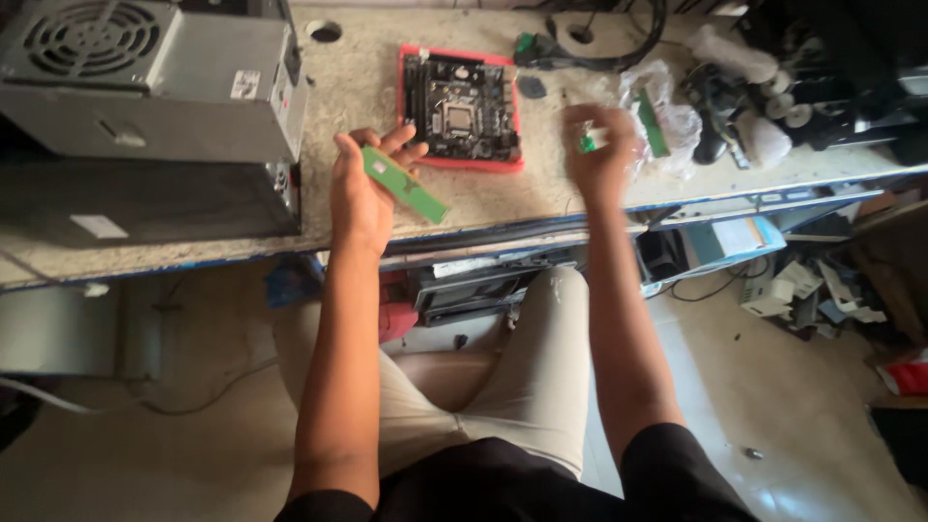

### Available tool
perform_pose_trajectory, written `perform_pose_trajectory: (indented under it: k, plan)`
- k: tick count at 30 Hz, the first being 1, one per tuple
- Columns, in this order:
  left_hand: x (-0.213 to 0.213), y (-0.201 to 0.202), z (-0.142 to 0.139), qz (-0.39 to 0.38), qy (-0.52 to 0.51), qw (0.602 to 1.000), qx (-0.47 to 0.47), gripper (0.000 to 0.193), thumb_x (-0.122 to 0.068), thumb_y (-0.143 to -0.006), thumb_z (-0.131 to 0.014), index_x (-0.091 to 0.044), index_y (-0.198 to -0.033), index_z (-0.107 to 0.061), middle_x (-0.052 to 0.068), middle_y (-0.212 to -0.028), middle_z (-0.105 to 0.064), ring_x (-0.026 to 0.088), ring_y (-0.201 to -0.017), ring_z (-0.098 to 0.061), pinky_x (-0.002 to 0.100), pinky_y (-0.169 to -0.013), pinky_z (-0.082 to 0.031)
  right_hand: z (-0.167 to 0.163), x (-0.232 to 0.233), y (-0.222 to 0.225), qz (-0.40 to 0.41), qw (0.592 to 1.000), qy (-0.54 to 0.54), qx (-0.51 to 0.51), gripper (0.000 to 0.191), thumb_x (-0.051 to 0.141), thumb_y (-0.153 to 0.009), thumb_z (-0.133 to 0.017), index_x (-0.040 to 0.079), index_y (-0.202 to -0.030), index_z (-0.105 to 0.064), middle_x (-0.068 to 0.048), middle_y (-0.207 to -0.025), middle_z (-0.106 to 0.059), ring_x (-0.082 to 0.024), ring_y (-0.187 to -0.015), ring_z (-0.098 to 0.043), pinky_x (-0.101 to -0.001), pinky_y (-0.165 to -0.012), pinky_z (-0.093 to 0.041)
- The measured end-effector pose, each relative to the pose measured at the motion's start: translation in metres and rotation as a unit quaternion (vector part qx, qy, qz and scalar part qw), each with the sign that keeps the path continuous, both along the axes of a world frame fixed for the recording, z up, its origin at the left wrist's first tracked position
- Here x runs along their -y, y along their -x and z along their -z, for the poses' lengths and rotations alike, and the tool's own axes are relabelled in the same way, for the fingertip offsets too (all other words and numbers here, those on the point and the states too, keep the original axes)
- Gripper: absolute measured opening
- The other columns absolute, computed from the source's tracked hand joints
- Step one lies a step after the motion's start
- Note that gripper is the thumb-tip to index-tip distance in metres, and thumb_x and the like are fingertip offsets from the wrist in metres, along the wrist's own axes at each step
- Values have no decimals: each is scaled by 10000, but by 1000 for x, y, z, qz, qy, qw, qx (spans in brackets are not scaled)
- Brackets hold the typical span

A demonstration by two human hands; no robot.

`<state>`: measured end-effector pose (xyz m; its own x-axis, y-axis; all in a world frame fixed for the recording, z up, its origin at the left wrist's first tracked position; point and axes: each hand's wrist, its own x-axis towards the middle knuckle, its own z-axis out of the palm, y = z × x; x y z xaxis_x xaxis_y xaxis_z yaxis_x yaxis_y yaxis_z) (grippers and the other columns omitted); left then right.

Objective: The person works on a motherboard resting in a red tray on a cluttered repair bench. They wipe the board with bubble wrap, handle a small component, insert a green RAM module into the motherboard slot and press it into place, then pick up a power supply and sort through its cables and connectors.

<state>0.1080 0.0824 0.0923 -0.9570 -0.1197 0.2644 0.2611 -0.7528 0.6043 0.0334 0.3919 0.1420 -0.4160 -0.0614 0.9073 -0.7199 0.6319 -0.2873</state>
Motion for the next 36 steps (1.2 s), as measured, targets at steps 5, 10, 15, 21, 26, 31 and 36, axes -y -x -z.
perform_pose_trajectory:
  k: [5,10,15,21,26,31,36]
  plan:
    - [-1,-2,-1,-21,6,1000,-5,438,-569,-1055,-458,-137,-1121,-496,251,-1334,-670,347,-1122,-708,418,-905,-562,-2,103,-58,-214,952,-140,167,474,142,-667,-953,73,-1088,-746,-58,-869,-741,-242,-804,-640,-383,-745,-470]
    - [0,-2,-7,-15,1,1000,-12,463,-583,-1027,-483,-135,-1143,-486,232,-1362,-651,319,-1171,-668,466,-990,-569,2,127,-63,-277,858,-22,432,429,178,-765,-873,100,-1162,-730,63,-791,-703,-86,-642,-468,-267,-567,-379]
    - [-5,-2,-1,-57,98,993,35,508,-562,-1027,-492,-122,-1280,-500,142,-1372,-664,228,-1170,-618,397,-956,-501,37,103,-32,-400,776,215,437,46,114,-1023,-756,76,-1044,-743,-5,-901,-684,-72,-760,-579,-230,-655,-432]
    - [-15,14,-3,-283,363,887,-26,255,-257,-1078,-632,-68,-1250,-621,126,-1239,-681,232,-1190,-622,386,-1067,-476,27,81,-27,-485,615,472,405,50,155,-1030,-582,138,-991,-556,-110,-969,-729,-164,-683,-653,-233,-537,-468]
    - [2,19,-21,-370,636,669,-100,241,-82,-897,-748,-84,-1137,-730,92,-1106,-719,324,-1071,-617,447,-980,-481,17,87,-33,-492,598,471,422,99,69,-1010,-570,147,-1041,-518,-84,-1026,-685,-123,-715,-552,-237,-627,-446]
    - [1,14,-25,-331,675,651,-105,161,-159,-804,-830,-159,-963,-811,31,-1050,-734,317,-1032,-620,427,-910,-495,32,85,-27,-511,630,444,381,262,-47,-942,-555,132,-1132,-525,12,-1033,-593,-85,-797,-461,-236,-691,-369]
    - [1,12,-27,-286,688,662,-82,183,-216,-727,-877,-217,-906,-837,26,-1181,-693,327,-1141,-563,437,-1001,-468,43,91,-27,-425,746,371,355,240,-56,-1009,-548,50,-1214,-610,38,-966,-548,-58,-803,-428,-228,-725,-358]
